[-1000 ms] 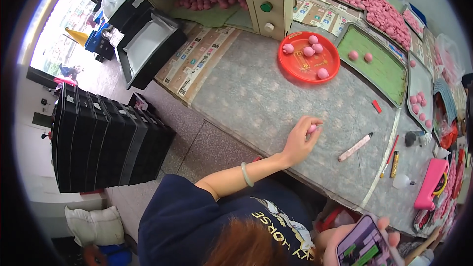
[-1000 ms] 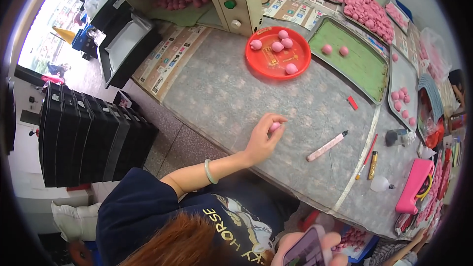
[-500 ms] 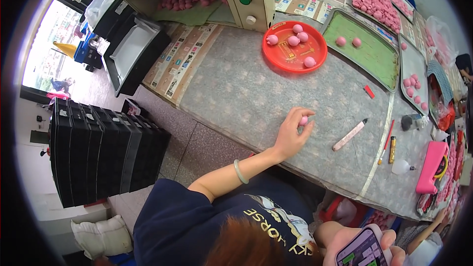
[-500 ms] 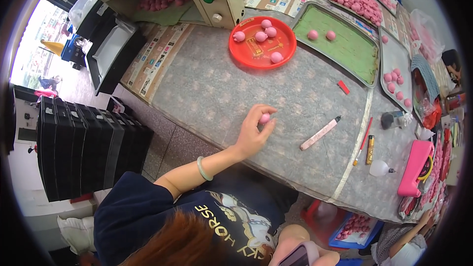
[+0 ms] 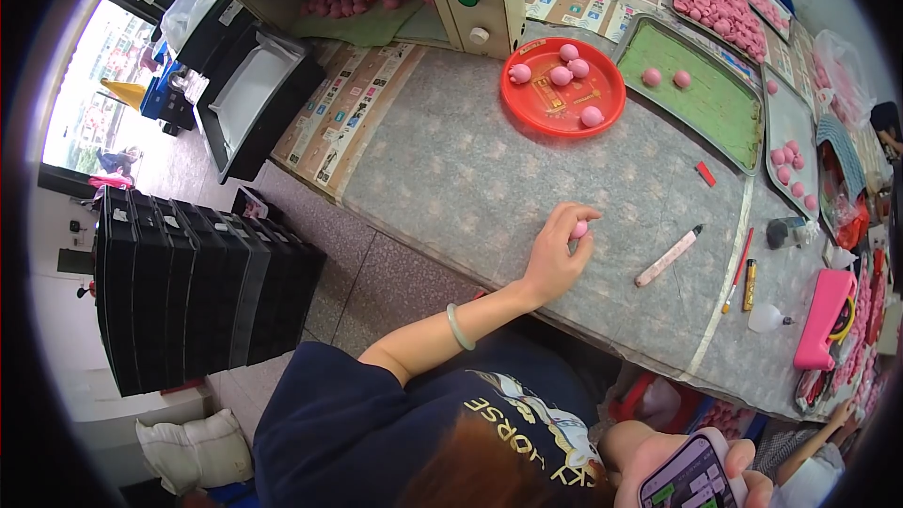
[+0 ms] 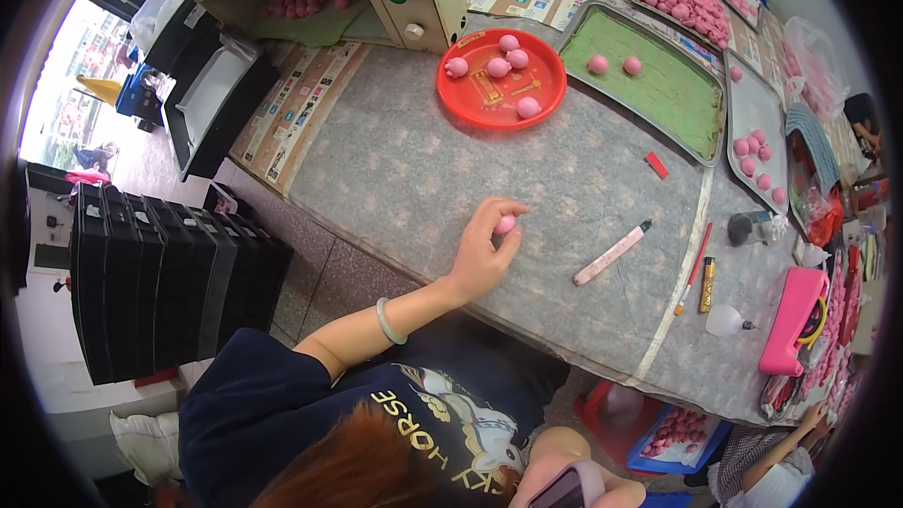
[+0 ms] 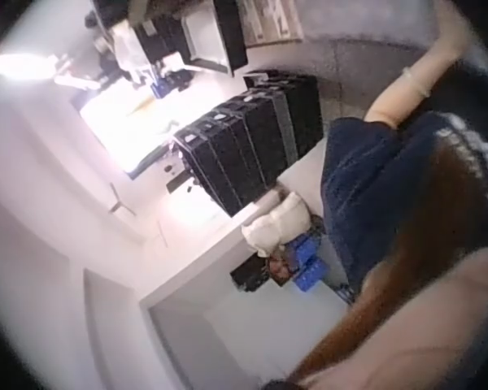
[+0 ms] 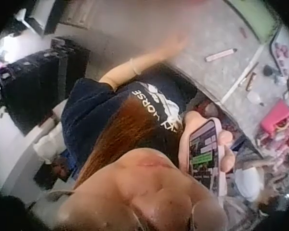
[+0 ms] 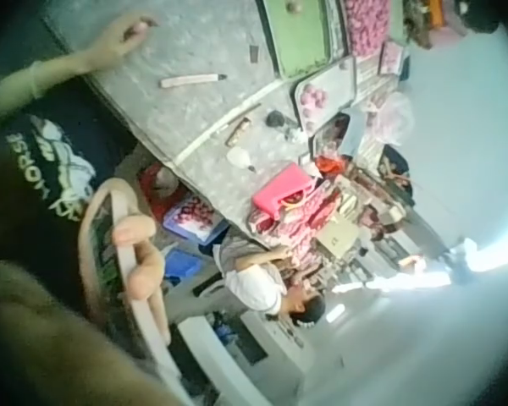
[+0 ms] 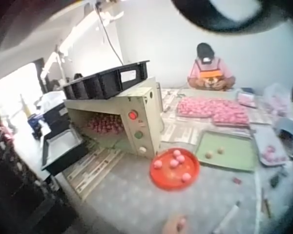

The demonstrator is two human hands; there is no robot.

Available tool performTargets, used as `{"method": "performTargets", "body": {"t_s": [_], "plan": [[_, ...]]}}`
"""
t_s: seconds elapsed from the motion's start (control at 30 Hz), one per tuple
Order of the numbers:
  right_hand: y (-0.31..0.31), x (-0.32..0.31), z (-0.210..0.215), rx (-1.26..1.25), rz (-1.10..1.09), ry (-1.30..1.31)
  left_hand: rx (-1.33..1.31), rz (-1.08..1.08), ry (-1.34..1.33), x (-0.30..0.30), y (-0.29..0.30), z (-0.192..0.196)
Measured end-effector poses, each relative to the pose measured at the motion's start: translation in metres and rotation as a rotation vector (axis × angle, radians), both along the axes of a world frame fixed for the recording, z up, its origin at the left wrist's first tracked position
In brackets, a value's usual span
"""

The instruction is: Applying glue and glaze to small clay spheres at a pottery station.

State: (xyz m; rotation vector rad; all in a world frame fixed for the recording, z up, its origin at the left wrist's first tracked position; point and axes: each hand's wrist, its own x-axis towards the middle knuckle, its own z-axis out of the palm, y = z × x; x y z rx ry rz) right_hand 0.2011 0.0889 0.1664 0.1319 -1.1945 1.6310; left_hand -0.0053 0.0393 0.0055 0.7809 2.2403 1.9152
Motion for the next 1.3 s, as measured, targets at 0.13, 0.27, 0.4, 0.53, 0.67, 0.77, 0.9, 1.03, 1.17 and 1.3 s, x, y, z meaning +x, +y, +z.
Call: {"method": "performTargets", "body": {"t_s": [0.13,0.27,0.4,0.53,0.67,0.77,0.9,1.03,1.17,1.3], "plan": [[-0.001,0.000,0.000,0.001,-0.002,-0.002,0.000,0.004,-0.004,0.000,0.000,-0.001],[0.000,-0.001,0.001,0.002,-0.002,-0.006,0.002,0.004,-0.005,0.000,0.000,-0.002],[0.000,-0.002,0.002,0.001,0.000,-0.010,0.003,0.002,0.007,-0.001,0.000,-0.001],[0.000,-0.002,0.003,-0.001,0.003,-0.016,0.000,0.002,0.008,0.000,0.000,-0.003],[0.000,-0.010,0.001,-0.003,0.001,-0.019,-0.012,-0.011,-0.005,0.000,0.001,-0.007],[0.001,-0.023,-0.002,-0.015,0.014,-0.015,-0.015,0.008,0.063,0.000,0.000,-0.009],[0.003,-0.047,-0.010,-0.021,0.055,-0.044,0.007,0.004,0.043,0.002,0.002,-0.011],[0.000,-0.068,-0.015,-0.044,0.133,-0.046,-0.046,-0.010,0.014,0.003,0.003,-0.013],[-0.005,-0.080,-0.017,-0.046,0.174,-0.047,-0.030,-0.035,-0.013,0.004,0.005,-0.015],[-0.008,-0.087,-0.018,-0.036,0.200,-0.060,0.001,-0.038,0.001,0.005,0.006,-0.014]]}}
